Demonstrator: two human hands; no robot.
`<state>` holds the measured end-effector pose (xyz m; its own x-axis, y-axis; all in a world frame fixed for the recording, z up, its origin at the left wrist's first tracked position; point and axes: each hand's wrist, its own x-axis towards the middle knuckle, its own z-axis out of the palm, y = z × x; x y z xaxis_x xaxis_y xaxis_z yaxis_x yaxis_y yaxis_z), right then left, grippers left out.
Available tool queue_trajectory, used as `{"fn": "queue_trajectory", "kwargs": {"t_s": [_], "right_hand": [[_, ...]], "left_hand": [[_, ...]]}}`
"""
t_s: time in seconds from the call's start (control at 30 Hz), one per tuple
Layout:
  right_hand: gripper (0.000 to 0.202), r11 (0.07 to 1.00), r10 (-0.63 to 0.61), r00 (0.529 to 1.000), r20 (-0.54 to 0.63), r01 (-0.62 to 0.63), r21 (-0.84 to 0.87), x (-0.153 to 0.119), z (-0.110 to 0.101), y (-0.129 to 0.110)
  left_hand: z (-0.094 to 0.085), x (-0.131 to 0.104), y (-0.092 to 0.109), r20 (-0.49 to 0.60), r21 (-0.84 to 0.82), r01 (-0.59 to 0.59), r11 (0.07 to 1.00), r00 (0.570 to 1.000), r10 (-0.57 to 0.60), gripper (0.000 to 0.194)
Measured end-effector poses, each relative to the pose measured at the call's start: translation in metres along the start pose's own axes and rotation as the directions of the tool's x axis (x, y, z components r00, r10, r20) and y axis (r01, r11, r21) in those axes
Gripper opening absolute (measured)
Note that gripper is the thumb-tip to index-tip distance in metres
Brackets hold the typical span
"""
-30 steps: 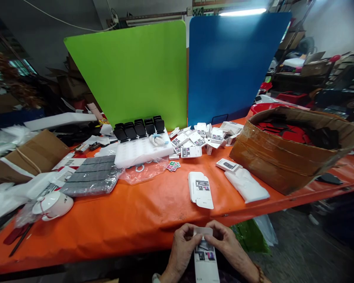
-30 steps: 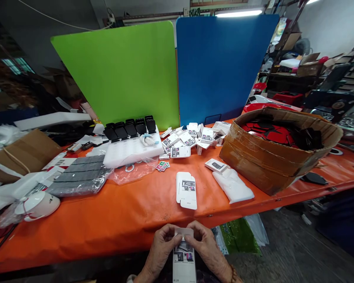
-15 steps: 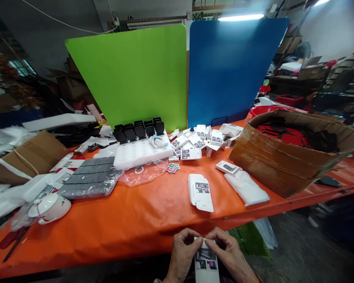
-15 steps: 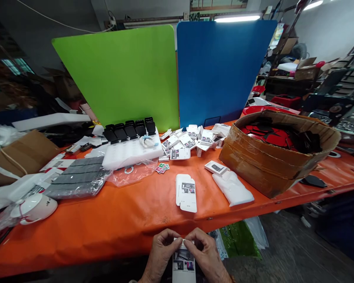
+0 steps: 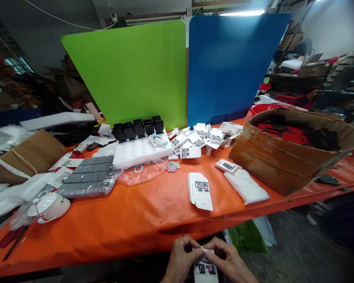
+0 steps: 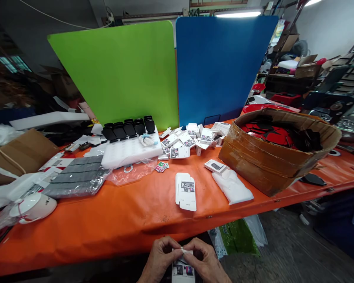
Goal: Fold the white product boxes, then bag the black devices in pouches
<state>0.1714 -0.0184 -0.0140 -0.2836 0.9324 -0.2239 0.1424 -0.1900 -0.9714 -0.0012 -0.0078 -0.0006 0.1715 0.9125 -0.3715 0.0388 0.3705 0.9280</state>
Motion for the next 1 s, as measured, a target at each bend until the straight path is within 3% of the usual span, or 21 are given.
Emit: {"fn": "queue_trajectory", "kwargs": {"t_s": [0.13,0.27,0.33,0.37,0.43,0.47,0.5,0.53,0.63,0.67,0.83,1.0], "right_hand": [[0.030,0.995,-0.052,0.993,0.107,0.060,-0.074,0.018,-0.018,-0.025],[0.029,0.967,-0.049,0.985,0.164,0.088,-0.240,0.069,-0.053,-0.091],[0.035,0.957,-0.119,0.992,0.036,0.125,-0.262,0.102,-0.072,-0.135],[0.037,0.949,-0.212,0.974,-0.078,0.185,-0.257,0.117,-0.080,-0.155],[0.039,0.905,-0.409,0.854,-0.323,0.334,-0.262,0.145,-0.090,-0.187],[0.039,0.879,-0.465,0.789,-0.401,0.357,-0.318,0.155,-0.093,-0.196],[0.037,0.850,-0.501,0.758,-0.418,0.340,-0.403,0.163,-0.094,-0.199],[0.033,0.814,-0.513,0.770,-0.380,0.295,-0.501,0.168,-0.092,-0.197],[0.015,0.667,-0.392,0.911,-0.128,0.185,-0.722,0.170,-0.082,-0.168],[0.011,0.634,-0.339,0.938,-0.065,0.177,-0.753,0.168,-0.078,-0.155],[0.021,0.557,-0.208,0.978,0.020,0.135,-0.819,0.163,-0.067,-0.105],[0.031,0.519,-0.138,0.990,-0.006,0.067,-0.852,0.175,-0.065,-0.103]], "left_hand": [[0.005,0.003,0.010,-0.059,-0.070,-0.111,0.991,0.992,0.107,0.021],[-0.005,0.012,0.031,-0.249,-0.070,-0.217,0.974,0.949,0.194,0.026],[-0.013,0.016,0.038,-0.311,-0.061,-0.222,0.973,0.931,0.193,0.030],[-0.016,0.018,0.040,-0.326,-0.061,-0.225,0.972,0.925,0.194,0.031],[-0.018,0.021,0.041,-0.331,-0.048,-0.225,0.973,0.923,0.197,0.031],[-0.018,0.022,0.041,-0.327,-0.028,-0.223,0.974,0.923,0.201,0.030],[-0.016,0.023,0.040,-0.322,0.002,-0.224,0.975,0.922,0.212,0.029],[-0.013,0.024,0.039,-0.309,0.041,-0.232,0.972,0.922,0.233,0.027],[-0.002,0.026,0.034,-0.210,0.201,-0.313,0.928,0.912,0.353,0.029],[0.002,0.027,0.032,-0.165,0.262,-0.344,0.902,0.904,0.393,0.033],[0.010,0.032,0.017,0.015,0.496,-0.415,0.763,0.882,0.470,0.057],[0.003,0.032,0.008,0.096,0.567,-0.462,0.682,0.859,0.503,0.055]]}}
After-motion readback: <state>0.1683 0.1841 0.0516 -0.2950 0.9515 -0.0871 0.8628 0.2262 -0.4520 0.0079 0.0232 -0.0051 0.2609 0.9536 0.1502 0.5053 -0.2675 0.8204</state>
